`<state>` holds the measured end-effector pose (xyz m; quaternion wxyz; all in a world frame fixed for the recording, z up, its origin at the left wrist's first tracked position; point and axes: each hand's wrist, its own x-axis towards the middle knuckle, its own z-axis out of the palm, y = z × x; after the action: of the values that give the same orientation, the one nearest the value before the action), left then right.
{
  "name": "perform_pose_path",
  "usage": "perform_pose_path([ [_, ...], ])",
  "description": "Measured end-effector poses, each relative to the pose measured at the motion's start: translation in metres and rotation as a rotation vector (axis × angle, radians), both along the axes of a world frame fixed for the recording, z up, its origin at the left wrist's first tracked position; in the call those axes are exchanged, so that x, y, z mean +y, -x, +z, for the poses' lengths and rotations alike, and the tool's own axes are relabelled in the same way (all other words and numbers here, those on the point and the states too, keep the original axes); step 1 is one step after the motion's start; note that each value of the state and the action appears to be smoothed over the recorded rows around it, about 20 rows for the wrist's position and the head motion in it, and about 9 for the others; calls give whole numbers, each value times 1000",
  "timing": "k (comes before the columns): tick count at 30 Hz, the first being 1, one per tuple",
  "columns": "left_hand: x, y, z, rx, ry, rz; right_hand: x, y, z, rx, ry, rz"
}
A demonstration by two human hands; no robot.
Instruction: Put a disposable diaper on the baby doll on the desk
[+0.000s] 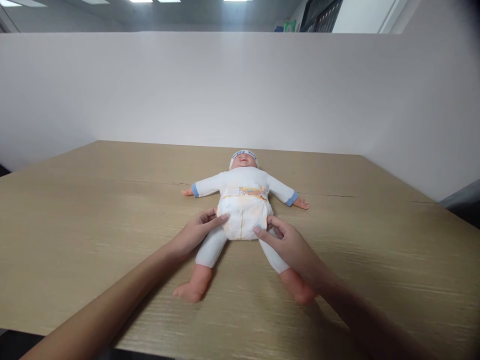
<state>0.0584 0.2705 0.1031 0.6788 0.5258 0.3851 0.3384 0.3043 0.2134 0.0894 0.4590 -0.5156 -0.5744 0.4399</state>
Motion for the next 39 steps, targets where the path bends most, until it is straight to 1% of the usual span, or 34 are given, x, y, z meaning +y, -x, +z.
perform_pose_path([
  [2,2,1,-2,-5,-7,-16,1,0,0,49,17,8],
  [7,4,4,-3,-3,-10,-42,3,-3,-5,60,29,0],
  [11,4,4,-1,-1,7,-34,7,-11,-10,-5,51,-11],
  [14,7,6,-1,-11,6,-76,12,-18,-12,-17,67,20],
  [16,11,10,-2,5,-18,-114,14,-20,-11,8,73,42],
  [21,29,24,-8,156,-127,-182,18,-24,-13,117,85,112],
  [25,40,32,-13,173,-197,-250,22,-29,-16,49,63,133],
  [31,41,33,-12,201,-244,-255,17,-26,-13,3,23,71],
  [33,39,33,-11,209,-251,-244,14,-24,-12,-59,-6,-3],
  [36,38,33,-11,210,-260,-234,10,-22,-12,-220,-101,-163],
  [37,39,33,-12,209,-260,-231,10,-22,-12,-255,-129,-189],
  [39,39,33,-13,204,-255,-226,11,-23,-14,-278,-156,-177],
])
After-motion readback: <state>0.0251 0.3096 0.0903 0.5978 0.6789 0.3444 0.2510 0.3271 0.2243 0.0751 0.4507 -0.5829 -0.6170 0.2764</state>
